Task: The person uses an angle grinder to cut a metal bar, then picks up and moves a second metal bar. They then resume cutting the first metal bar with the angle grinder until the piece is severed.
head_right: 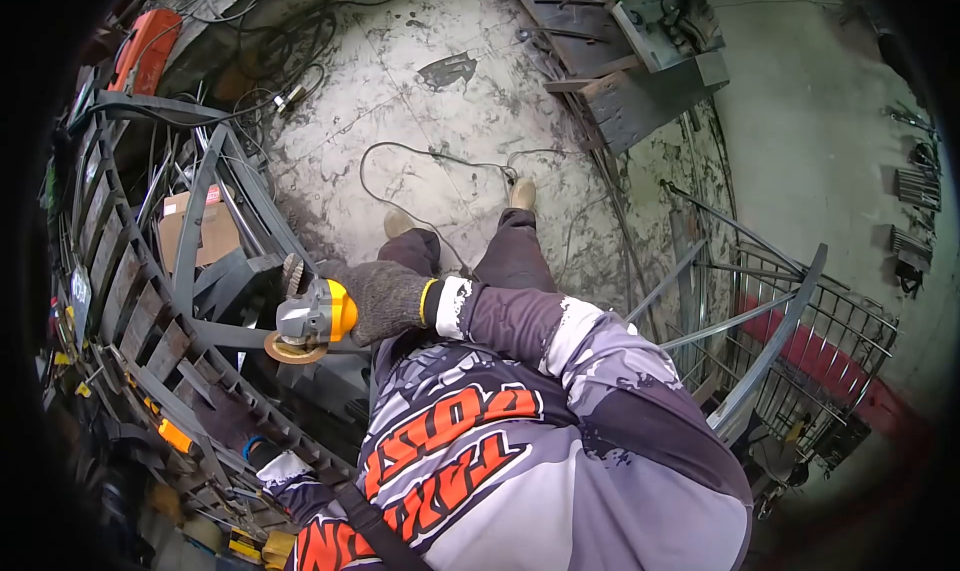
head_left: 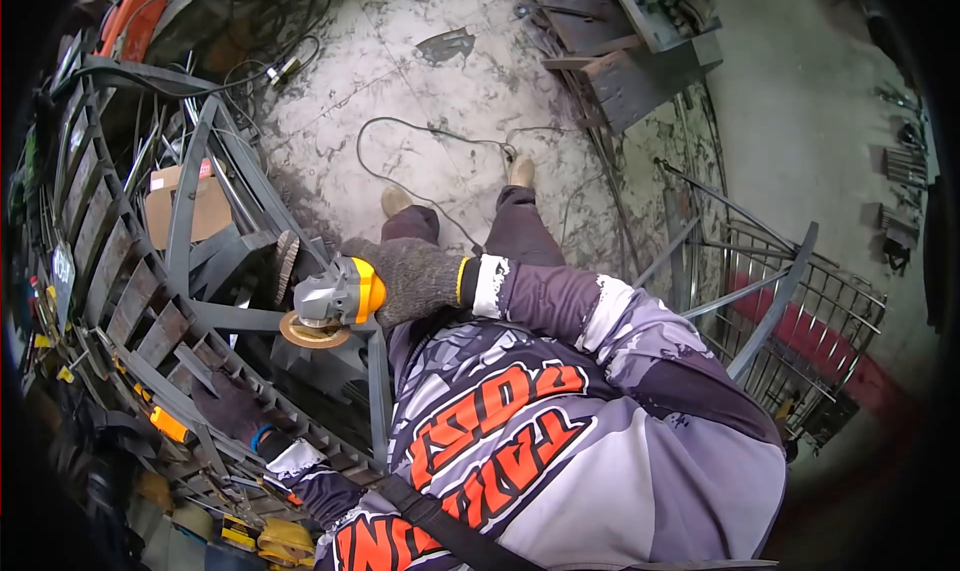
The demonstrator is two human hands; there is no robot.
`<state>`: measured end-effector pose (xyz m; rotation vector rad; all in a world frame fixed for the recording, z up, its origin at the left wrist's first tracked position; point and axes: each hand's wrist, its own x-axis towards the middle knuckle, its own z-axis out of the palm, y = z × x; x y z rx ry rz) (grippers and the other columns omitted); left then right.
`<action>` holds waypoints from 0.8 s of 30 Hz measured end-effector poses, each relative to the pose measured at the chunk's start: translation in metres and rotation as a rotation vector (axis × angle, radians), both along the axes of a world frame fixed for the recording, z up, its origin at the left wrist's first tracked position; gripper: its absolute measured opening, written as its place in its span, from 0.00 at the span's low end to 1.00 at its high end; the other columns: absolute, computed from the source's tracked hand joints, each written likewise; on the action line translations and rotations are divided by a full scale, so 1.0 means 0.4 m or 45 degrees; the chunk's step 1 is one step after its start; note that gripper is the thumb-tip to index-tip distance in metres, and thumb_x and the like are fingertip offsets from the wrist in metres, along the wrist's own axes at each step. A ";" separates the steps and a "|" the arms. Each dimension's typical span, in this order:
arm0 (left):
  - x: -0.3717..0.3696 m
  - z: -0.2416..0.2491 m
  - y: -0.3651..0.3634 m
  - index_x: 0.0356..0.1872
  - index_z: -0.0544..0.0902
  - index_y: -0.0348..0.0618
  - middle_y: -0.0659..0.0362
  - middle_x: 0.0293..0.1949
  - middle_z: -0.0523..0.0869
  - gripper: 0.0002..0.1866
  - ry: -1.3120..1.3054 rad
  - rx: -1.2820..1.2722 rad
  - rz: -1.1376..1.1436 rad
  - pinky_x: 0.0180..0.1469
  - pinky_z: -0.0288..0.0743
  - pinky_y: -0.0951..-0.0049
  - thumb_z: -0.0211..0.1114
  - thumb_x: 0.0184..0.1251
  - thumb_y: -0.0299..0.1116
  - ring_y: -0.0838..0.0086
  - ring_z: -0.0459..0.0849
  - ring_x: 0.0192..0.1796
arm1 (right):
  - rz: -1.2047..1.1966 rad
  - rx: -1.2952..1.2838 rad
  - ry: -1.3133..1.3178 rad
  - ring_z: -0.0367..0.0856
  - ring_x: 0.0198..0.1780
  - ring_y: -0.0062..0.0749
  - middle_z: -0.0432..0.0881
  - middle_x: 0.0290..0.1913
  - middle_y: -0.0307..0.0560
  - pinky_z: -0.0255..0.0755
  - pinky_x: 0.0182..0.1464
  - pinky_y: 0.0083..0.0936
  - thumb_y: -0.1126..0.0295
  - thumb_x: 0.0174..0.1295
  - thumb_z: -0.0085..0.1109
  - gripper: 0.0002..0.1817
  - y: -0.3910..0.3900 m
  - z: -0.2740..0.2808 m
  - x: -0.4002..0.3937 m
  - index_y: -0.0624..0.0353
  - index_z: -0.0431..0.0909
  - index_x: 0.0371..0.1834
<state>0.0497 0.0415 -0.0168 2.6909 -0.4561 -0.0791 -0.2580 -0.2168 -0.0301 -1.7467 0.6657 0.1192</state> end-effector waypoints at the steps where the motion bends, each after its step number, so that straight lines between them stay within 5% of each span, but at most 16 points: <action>1: 0.004 -0.001 0.003 0.65 0.81 0.30 0.50 0.47 0.88 0.24 0.010 -0.002 -0.012 0.40 0.80 0.64 0.61 0.77 0.38 0.65 0.86 0.38 | -0.009 -0.004 0.010 0.89 0.51 0.60 0.89 0.49 0.60 0.82 0.54 0.48 0.60 0.42 0.81 0.47 -0.002 0.002 -0.007 0.56 0.71 0.70; 7: -0.026 0.058 -0.051 0.68 0.79 0.30 0.48 0.48 0.87 0.28 0.299 0.052 0.168 0.39 0.80 0.63 0.63 0.75 0.41 0.66 0.84 0.37 | -0.024 0.027 -0.045 0.89 0.52 0.60 0.89 0.50 0.61 0.82 0.55 0.48 0.59 0.43 0.81 0.50 -0.018 -0.014 -0.056 0.57 0.70 0.74; 10: -0.021 0.038 -0.048 0.67 0.80 0.30 0.48 0.44 0.87 0.30 0.158 0.000 0.072 0.37 0.79 0.64 0.64 0.76 0.46 0.67 0.83 0.36 | -0.063 -0.016 -0.076 0.89 0.52 0.60 0.89 0.49 0.62 0.82 0.56 0.47 0.58 0.44 0.81 0.52 -0.025 -0.026 -0.069 0.58 0.69 0.76; 12: -0.025 0.043 -0.059 0.65 0.81 0.30 0.44 0.44 0.88 0.33 0.210 0.058 0.136 0.42 0.80 0.59 0.65 0.76 0.53 0.61 0.85 0.39 | -0.090 0.019 -0.070 0.89 0.53 0.61 0.89 0.49 0.63 0.82 0.56 0.47 0.58 0.44 0.80 0.50 -0.039 -0.023 -0.087 0.58 0.70 0.74; 14: -0.005 0.019 -0.026 0.63 0.83 0.29 0.36 0.49 0.88 0.38 -0.032 0.168 -0.046 0.59 0.76 0.48 0.64 0.75 0.61 0.43 0.86 0.52 | -0.131 0.105 -0.117 0.89 0.52 0.61 0.88 0.49 0.64 0.81 0.55 0.46 0.58 0.44 0.80 0.44 -0.061 -0.023 -0.085 0.59 0.72 0.68; 15: -0.024 0.048 -0.056 0.62 0.83 0.28 0.38 0.53 0.90 0.29 -0.030 0.275 -0.001 0.61 0.77 0.50 0.65 0.71 0.45 0.45 0.87 0.54 | -0.085 -0.024 -0.180 0.88 0.52 0.62 0.87 0.49 0.64 0.81 0.54 0.42 0.60 0.46 0.78 0.40 -0.072 -0.040 -0.079 0.58 0.73 0.64; 18: -0.027 -0.004 -0.022 0.64 0.82 0.27 0.36 0.57 0.87 0.30 -0.221 -0.086 0.146 0.63 0.77 0.50 0.66 0.67 0.40 0.43 0.86 0.57 | -0.303 0.328 -0.346 0.89 0.49 0.44 0.86 0.50 0.49 0.82 0.54 0.37 0.70 0.46 0.78 0.39 -0.137 -0.071 -0.091 0.58 0.72 0.66; 20: -0.008 0.021 -0.030 0.66 0.80 0.30 0.36 0.61 0.84 0.30 -0.085 0.020 0.147 0.64 0.77 0.51 0.67 0.67 0.40 0.43 0.84 0.59 | -0.427 0.523 -0.387 0.88 0.44 0.35 0.86 0.44 0.43 0.84 0.49 0.34 0.74 0.46 0.77 0.37 -0.210 -0.118 -0.076 0.58 0.74 0.63; 21: -0.014 0.032 -0.029 0.69 0.79 0.33 0.35 0.65 0.80 0.31 0.064 0.134 0.104 0.65 0.76 0.51 0.69 0.68 0.40 0.44 0.83 0.60 | -0.566 0.938 -0.202 0.89 0.40 0.37 0.87 0.40 0.45 0.86 0.44 0.36 0.76 0.48 0.77 0.30 -0.256 -0.087 -0.084 0.58 0.78 0.57; 22: -0.033 0.027 -0.035 0.70 0.78 0.34 0.36 0.64 0.80 0.32 -0.111 0.121 0.095 0.66 0.75 0.51 0.69 0.67 0.39 0.44 0.82 0.61 | -0.701 1.186 -0.247 0.90 0.37 0.42 0.87 0.38 0.49 0.88 0.41 0.43 0.74 0.53 0.75 0.21 -0.283 -0.114 -0.091 0.60 0.81 0.51; 24: -0.078 0.065 -0.087 0.69 0.80 0.34 0.39 0.63 0.83 0.32 -0.380 0.057 0.054 0.73 0.70 0.49 0.69 0.65 0.38 0.45 0.79 0.67 | -0.809 1.512 -0.437 0.90 0.38 0.47 0.87 0.39 0.53 0.89 0.45 0.47 0.70 0.58 0.73 0.19 -0.336 -0.149 -0.098 0.61 0.81 0.52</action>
